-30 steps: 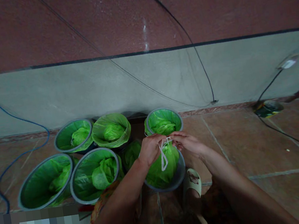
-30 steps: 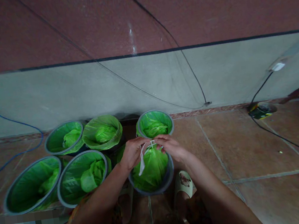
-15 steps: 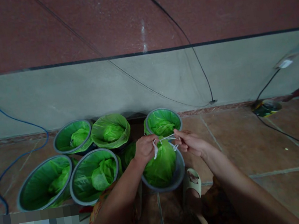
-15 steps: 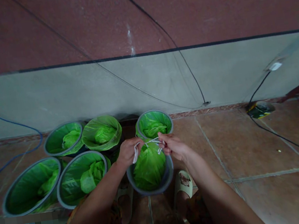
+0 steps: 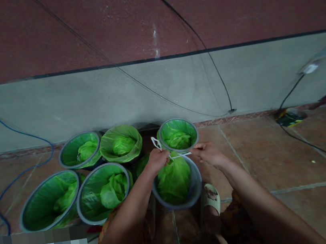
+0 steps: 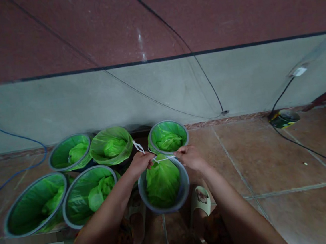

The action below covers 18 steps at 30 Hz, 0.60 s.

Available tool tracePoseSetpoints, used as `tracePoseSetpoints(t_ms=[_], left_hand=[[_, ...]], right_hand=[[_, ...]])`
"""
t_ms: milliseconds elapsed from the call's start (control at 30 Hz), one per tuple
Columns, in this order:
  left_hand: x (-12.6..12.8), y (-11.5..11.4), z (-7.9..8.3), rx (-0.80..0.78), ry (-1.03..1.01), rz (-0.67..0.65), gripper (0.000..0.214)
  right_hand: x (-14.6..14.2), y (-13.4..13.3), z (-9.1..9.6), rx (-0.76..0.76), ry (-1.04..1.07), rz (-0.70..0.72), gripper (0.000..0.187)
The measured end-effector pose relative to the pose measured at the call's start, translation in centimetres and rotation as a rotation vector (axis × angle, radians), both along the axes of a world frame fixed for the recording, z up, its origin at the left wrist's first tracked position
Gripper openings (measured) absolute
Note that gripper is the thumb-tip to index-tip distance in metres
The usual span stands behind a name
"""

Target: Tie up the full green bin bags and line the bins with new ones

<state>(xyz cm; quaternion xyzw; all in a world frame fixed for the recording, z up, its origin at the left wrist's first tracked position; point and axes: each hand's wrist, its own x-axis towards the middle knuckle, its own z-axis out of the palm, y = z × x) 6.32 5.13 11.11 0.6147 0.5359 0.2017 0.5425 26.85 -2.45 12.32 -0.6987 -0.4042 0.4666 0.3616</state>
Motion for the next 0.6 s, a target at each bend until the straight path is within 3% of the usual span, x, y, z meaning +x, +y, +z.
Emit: tracePoseSetpoints(t_ms=[100, 200, 300, 400, 500, 600], left_hand=[[0.9, -0.6, 0.4, -0.253, -0.257, 0.073, 0.028], [1.5, -1.1, 0.5, -0.314, -0.332, 0.079, 0.035], [1.7, -1.3, 0.5, -0.280, -0.324, -0.037, 0.025], [1.7, -1.5, 0.4, -0.195, -0.318, -0.302, 0.013], [1.7, -1.8, 0.5, -0.018, -0.248, -0.527, 0.020], [1.8, -2.2, 0.4, 0.092, -0.181, -0.531, 0.026]], right_hand=[[-0.7, -0.3, 1.8, 0.017, 0.223, 0.099, 0.035], [-1.0, -0.6, 2.8, 0.081, 0.382, 0.193, 0.040], [-1.3, -0.9, 3.0, 0.104, 0.497, 0.272, 0.038], [-1.7, -0.9, 2.9, 0.109, 0.568, 0.293, 0.034], [-1.9, -0.8, 3.0, 0.159, 0.609, 0.219, 0.034], [-1.9, -0.5, 3.0, 0.244, 0.651, 0.065, 0.042]])
